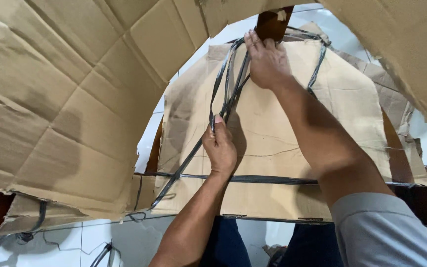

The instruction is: Wrap a wooden chair in cardboard and secure it with plastic straps.

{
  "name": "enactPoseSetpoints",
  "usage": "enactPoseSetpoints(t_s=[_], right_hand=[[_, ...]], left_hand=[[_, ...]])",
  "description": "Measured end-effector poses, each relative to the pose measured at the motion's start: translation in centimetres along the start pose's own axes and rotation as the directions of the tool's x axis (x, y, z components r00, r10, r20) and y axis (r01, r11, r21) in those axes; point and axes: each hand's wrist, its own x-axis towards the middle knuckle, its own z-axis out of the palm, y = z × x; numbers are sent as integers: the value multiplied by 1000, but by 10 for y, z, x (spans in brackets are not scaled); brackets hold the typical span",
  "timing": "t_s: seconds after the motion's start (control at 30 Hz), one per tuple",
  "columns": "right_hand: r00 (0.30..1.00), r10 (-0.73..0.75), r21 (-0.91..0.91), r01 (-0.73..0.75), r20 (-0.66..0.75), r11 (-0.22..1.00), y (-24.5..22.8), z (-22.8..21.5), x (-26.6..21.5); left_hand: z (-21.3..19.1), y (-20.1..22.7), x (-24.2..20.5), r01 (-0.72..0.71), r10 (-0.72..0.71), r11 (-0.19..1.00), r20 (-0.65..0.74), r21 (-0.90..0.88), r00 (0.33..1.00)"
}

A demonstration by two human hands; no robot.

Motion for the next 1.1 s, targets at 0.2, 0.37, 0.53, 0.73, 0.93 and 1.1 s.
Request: enactPoseSetpoints(t_s=[0.2, 0.37, 0.53, 0.73, 0.93, 1.1], right_hand=[[997, 26, -31, -24, 75, 999, 8, 15, 4], [990, 46, 354, 5, -135, 935, -6, -14, -48], [908, 156, 592, 117, -388, 797, -17, 14, -92], [939, 342, 993, -81, 46, 89, -44, -54, -175], [921, 344, 938, -57, 181, -342, -62, -94, -241], [901, 406, 864, 79, 152, -497, -74, -101, -314]], left_hand=[[-1, 4, 0, -42, 43, 999, 24, -16, 999], [0, 9, -5, -249, 243, 963, 63, 106, 968], [3, 0, -16, -425, 334, 863, 323, 272, 885], [9, 10, -26, -663, 240, 609, 696, 435, 677], [15, 10, -31, -784, 181, 466, 824, 410, 538], [13, 19, -36, -857, 280, 414, 853, 307, 441]])
